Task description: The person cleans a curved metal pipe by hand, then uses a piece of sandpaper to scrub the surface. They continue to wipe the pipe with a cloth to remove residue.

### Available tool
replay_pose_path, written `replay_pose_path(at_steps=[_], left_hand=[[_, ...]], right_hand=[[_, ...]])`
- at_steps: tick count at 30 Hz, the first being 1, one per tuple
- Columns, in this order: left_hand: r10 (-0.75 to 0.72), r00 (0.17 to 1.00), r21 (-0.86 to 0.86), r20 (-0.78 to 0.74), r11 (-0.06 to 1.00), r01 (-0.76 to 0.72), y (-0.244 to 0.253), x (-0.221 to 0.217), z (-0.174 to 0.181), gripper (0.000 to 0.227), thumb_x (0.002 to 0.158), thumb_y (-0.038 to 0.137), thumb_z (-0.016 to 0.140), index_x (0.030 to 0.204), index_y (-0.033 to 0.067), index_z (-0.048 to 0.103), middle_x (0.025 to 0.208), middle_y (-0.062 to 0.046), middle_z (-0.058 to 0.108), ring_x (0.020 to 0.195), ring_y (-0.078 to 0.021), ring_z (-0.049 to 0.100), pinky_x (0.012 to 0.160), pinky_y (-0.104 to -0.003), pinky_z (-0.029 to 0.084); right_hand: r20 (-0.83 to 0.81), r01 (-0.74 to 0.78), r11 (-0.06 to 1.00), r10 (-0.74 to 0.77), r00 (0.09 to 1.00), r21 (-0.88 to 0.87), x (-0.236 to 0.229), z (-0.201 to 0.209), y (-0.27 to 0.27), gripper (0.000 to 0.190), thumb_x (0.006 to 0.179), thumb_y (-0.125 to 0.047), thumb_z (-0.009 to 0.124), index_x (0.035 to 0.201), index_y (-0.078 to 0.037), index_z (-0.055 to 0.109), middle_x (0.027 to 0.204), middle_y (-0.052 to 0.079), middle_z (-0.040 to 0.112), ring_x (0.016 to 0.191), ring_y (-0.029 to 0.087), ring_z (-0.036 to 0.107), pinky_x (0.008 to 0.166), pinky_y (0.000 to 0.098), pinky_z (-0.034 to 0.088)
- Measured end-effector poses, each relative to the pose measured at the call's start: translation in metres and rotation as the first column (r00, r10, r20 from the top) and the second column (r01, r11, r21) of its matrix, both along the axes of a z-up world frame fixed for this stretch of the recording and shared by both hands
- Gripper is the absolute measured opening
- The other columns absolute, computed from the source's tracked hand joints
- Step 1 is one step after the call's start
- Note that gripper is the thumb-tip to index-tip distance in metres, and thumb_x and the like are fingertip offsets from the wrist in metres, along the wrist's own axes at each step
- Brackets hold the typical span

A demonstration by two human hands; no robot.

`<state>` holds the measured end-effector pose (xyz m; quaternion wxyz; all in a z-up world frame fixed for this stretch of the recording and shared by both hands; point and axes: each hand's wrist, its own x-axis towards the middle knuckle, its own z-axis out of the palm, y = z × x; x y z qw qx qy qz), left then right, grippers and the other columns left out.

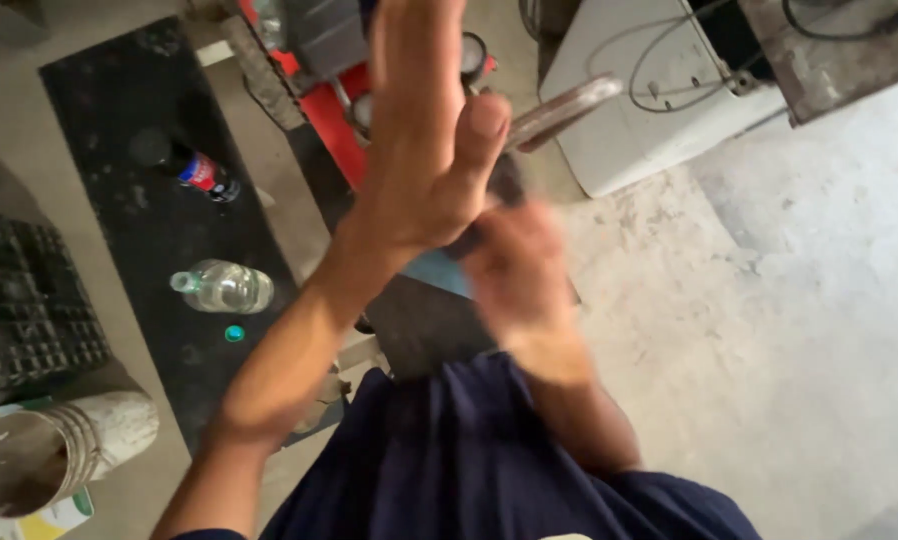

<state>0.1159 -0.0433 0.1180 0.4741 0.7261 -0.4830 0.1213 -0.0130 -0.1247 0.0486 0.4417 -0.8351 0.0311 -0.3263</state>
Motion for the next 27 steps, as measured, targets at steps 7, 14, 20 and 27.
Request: replay_pose_path(at_steps=[7,14,20,27], left_hand=[[0.116,0.988,0.301,0.106,0.943,-0.143,-0.003,0.003,0.0,0.106,0.089,0.077,0.004,0.167,0.0057,0.011,0.18,-0.013,0.018,0.175,-0.0314,0.02,0.145,-0.068,0.003],[0.126,0.975,0.476,0.181,0.857,-0.199,-0.007,0.0,-0.002,0.118,0.086,0.086,0.013,0.168,0.0011,0.003,0.181,-0.016,0.008,0.173,-0.0337,0.008,0.137,-0.073,0.001],[0.153,0.958,0.427,0.244,0.87,-0.247,-0.011,-0.003,0.005,0.118,0.083,0.088,0.01,0.163,0.0019,0.014,0.175,-0.016,0.026,0.167,-0.0343,0.028,0.13,-0.074,0.012],[0.168,0.952,0.432,0.258,0.861,-0.269,-0.006,0.005,-0.004,0.12,0.083,0.09,0.014,0.166,0.0028,0.01,0.179,-0.015,0.021,0.171,-0.0344,0.022,0.134,-0.075,0.015]], right_hand=[[0.41,-0.391,0.221,-0.046,0.911,0.894,0.008,0.014,-0.03,0.019,0.097,0.009,0.06,0.115,0.017,0.062,0.112,0.023,0.073,0.099,0.028,0.074,0.097,0.0357,0.063],[-0.03,0.123,0.896,-0.122,0.992,0.426,-0.01,0.009,-0.047,0.014,0.097,-0.01,0.047,0.085,-0.008,0.054,0.07,0.006,0.053,0.071,0.021,0.053,0.065,0.0376,0.038],[0.041,-0.074,0.405,0.09,0.995,0.911,0.001,0.037,-0.04,0.005,0.094,0.002,0.062,0.097,-0.001,0.064,0.085,0.006,0.065,0.075,0.012,0.061,0.069,0.0267,0.05],[-0.211,0.275,0.809,-0.433,0.876,-0.52,-0.011,-0.042,-0.076,0.017,0.106,-0.012,0.042,0.092,-0.003,0.047,0.081,0.013,0.044,0.067,0.032,0.047,0.058,0.0468,0.035]])
